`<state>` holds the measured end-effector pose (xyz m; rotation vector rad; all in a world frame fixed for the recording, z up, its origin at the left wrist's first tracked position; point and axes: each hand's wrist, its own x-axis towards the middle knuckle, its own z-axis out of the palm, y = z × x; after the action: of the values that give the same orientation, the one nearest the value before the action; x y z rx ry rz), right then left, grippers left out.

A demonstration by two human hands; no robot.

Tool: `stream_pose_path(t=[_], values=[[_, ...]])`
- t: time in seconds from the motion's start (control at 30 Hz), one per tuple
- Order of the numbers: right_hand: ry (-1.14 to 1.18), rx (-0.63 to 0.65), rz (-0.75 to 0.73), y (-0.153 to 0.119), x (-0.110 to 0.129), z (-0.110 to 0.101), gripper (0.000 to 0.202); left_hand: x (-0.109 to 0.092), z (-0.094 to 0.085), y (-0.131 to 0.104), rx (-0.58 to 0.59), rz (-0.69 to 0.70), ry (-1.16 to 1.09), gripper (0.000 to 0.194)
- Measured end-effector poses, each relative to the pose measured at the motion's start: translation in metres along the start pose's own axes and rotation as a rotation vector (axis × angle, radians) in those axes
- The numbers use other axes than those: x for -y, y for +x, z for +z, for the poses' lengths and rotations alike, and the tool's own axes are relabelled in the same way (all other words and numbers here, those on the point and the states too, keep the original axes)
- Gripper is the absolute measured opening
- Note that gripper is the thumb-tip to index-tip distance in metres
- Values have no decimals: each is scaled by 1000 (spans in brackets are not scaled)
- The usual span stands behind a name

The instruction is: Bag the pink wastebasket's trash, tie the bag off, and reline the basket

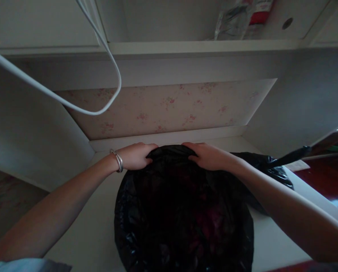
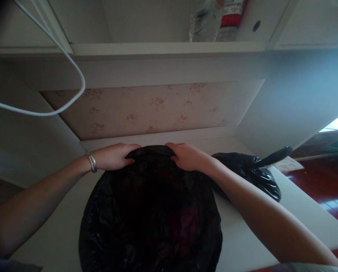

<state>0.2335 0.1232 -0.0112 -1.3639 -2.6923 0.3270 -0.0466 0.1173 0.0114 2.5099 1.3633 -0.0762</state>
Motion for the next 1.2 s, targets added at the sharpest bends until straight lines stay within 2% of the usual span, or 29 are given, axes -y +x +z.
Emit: stream_pose_path(t=[0.1, 0.2, 0.27, 0.33, 0.43, 0.5, 0.57, 0.7, 0.8, 0.87, 0.93, 1.03, 1.13, 1.2], values=[[22, -14, 10, -2, 3, -6, 62, -3, -3, -9, 29, -26, -20, 48], [36, 12, 91, -12, 3, -12, 74, -6, -5, -13, -34, -65, -55, 65], [-33, 26, 156, -18, 1, -13, 69, -10, -3, -9, -92, -71, -103, 80], [-103, 38, 174, -21, 0, -10, 58, -14, 1, -2, -129, -51, -115, 86], [-175, 17, 163, -20, 1, -5, 47, -19, 10, 8, -131, -45, -4, 67], [-227, -31, 180, -16, 2, -4, 48, -19, 14, 11, -111, -65, 66, 51], [-231, -83, 178, -13, 3, -5, 53, -17, 16, 8, -99, -112, 104, 45], [-36, -147, 196, -20, 2, -14, 68, -12, 17, -14, -84, -219, 144, 48], [17, -79, 251, -31, 2, -17, 71, -12, 16, -33, -102, -261, 131, 67], [-40, -17, 276, -34, 0, -14, 66, -11, 13, -40, -146, -289, 116, 77], [-71, 2, 257, -32, -3, -10, 57, -7, 10, -38, -203, -309, 100, 73], [-14, -7, 145, -21, -11, -6, 51, 1, 7, -27, -186, -285, -1, 54], [86, -20, 89, -12, -15, -9, 60, 7, 11, -21, -129, -242, -214, 38], [195, -67, 114, -13, -15, -13, 67, 8, 17, -25, -156, -297, -396, 32]])
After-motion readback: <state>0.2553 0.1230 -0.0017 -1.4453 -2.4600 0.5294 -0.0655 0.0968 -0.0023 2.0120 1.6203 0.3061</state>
